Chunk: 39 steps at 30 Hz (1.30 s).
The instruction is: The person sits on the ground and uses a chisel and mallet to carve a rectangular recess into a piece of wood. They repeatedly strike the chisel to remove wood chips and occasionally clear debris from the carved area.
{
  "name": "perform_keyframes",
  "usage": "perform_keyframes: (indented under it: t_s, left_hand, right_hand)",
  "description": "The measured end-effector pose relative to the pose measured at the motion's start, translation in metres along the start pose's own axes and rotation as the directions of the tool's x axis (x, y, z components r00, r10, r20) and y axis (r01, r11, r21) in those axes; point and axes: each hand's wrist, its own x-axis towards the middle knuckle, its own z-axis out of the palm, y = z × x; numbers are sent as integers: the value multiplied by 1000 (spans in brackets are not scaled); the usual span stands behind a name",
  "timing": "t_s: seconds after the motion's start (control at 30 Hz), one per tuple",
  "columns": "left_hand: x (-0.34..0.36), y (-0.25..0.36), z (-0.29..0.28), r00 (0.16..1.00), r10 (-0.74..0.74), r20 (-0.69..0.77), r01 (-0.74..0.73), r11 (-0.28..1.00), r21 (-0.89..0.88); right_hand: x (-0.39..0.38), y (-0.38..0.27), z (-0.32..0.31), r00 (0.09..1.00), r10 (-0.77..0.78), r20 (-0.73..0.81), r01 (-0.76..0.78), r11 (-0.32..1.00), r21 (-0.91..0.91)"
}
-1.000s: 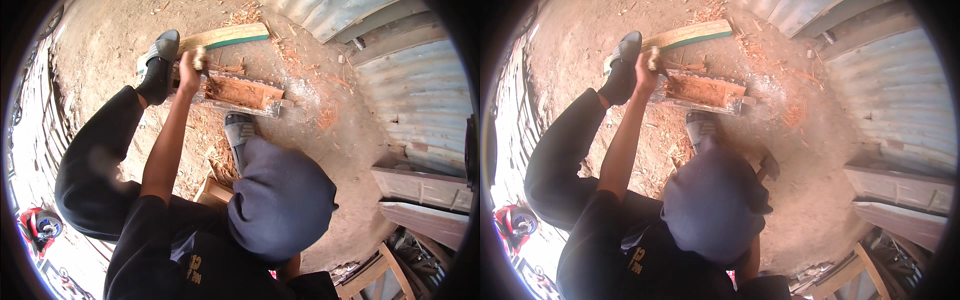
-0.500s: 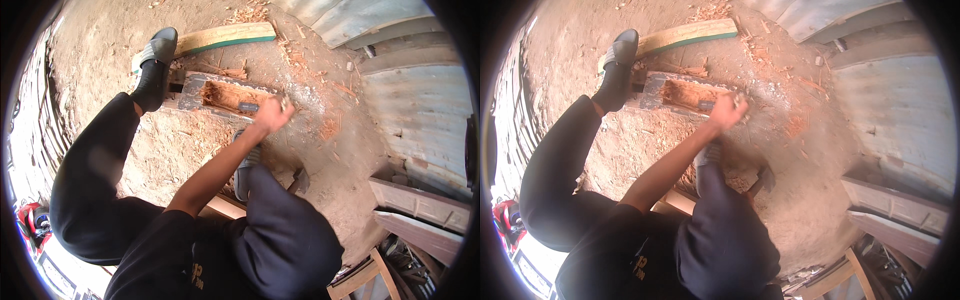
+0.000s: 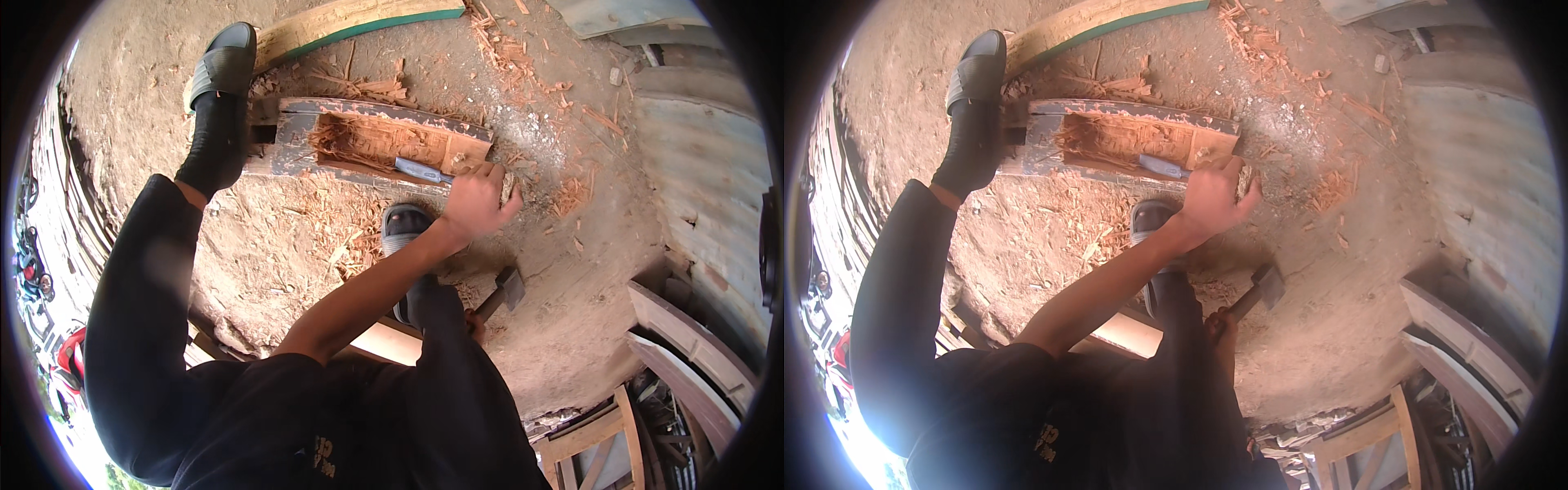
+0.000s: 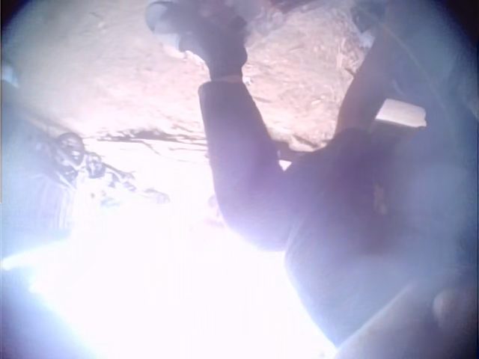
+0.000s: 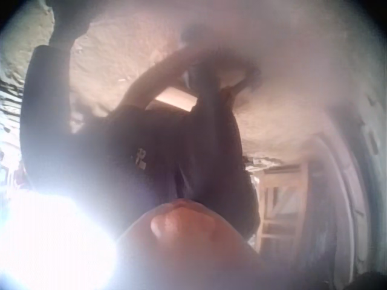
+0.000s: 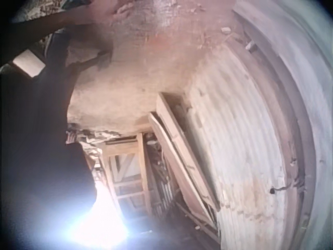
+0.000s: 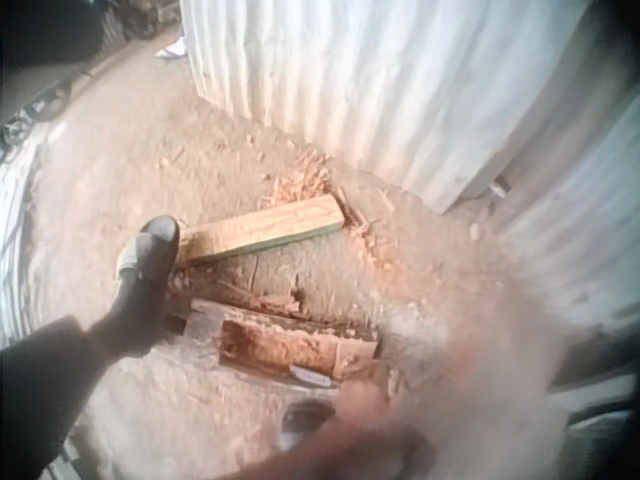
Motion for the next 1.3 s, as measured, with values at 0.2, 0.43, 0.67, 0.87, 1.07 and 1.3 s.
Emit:
perform_keyframes:
  t_s: [0.2, 0.43, 0.67, 0.87, 1.07, 1.3]
  left_hand:
    - [-5, -12, 11, 999, 25, 38, -28, 997, 77]
    - [1, -16, 19, 998, 55, -10, -51, 975, 218]
    - [5, -47, 7, 984, -14, -179, 68, 952, 299]
    - [3, -39, 3, 972, -229, -47, 233, 926, 296]
    - [0, -46, 6, 977, -186, -103, 206, 946, 252]
    - [13, -25, 12, 951, -290, -110, 305, 938, 162]
  right_hand:
    - [-11, -10, 17, 995, 43, -87, -48, 997, -66]
    - [-11, -9, 7, 998, 65, 3, -65, 998, 26]
    - [-11, -10, 4, 996, 85, 27, -86, 994, 63]
    - [-13, -10, 0, 995, 91, 38, -94, 993, 77]
    - [-12, -10, -1, 994, 98, 38, -100, 992, 77]
    - [-10, -9, -3, 995, 94, 34, -96, 994, 60]
